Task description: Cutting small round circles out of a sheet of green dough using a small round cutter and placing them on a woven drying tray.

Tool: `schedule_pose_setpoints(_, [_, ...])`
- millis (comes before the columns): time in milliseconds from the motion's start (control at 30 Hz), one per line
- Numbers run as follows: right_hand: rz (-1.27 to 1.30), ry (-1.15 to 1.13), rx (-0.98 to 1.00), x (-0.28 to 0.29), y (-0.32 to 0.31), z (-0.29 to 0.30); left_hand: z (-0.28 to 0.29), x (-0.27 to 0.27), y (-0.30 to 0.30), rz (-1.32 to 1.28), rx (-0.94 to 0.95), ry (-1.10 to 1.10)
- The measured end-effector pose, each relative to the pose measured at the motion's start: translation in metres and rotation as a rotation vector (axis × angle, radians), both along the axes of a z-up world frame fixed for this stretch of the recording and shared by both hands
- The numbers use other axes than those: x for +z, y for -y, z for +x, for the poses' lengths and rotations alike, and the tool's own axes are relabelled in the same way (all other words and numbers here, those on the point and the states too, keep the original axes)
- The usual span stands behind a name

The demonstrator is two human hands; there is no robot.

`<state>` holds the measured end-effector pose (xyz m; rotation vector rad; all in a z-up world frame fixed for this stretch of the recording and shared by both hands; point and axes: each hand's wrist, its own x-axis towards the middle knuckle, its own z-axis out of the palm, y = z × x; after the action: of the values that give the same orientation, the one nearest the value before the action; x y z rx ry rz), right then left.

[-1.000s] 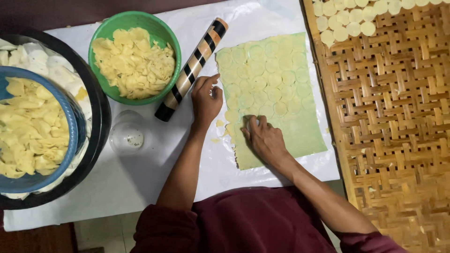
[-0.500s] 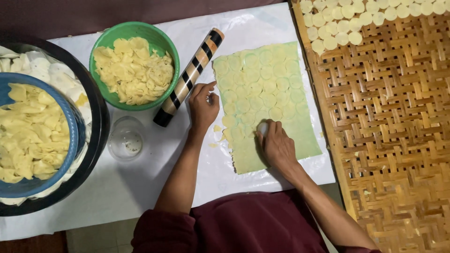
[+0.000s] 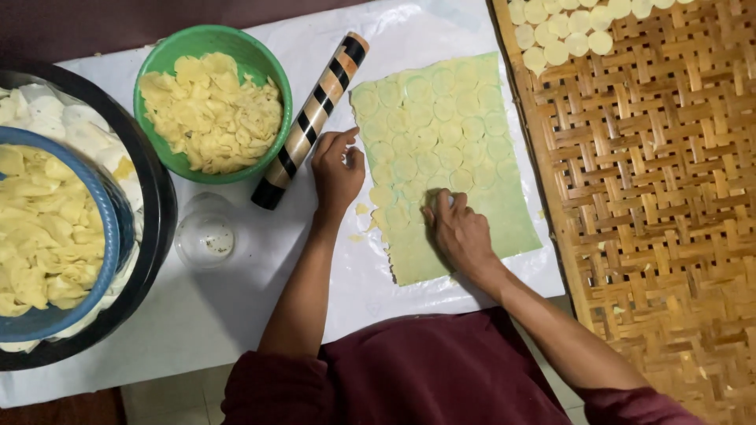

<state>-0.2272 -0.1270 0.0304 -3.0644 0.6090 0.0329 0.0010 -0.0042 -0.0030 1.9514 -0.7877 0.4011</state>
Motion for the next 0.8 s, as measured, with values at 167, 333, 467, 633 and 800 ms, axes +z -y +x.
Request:
schedule_pose_setpoints(167, [0.18, -0.09, 0.027, 0.013, 0.008, 0.001, -0.002, -0.001, -0.003, -0.014, 0.009, -0.008])
schedule_pose_setpoints(333, [0.632, -0.111, -0.202, 0.047, 0.024, -0.002, -0.001, 0.001, -0.001, -0.039, -0.016, -0.003])
schedule_pose_setpoints(467, [0.564, -0.049, -0.341, 0.049, 0.035, -0.018, 0.0, -0.001, -0.002, -0.018, 0.004, -0.009])
schedule_pose_setpoints(633, [0.381, -0.094, -0.22, 0.024, 0.041, -0.025, -0.002, -0.004, 0.0, -0.003, -0.007, -0.007])
schedule_pose_setpoints(800, [0.178, -0.132, -0.13, 0.023, 0.032, -0.017, -0.002, -0.003, 0.0, 0.006, -0.008, -0.024])
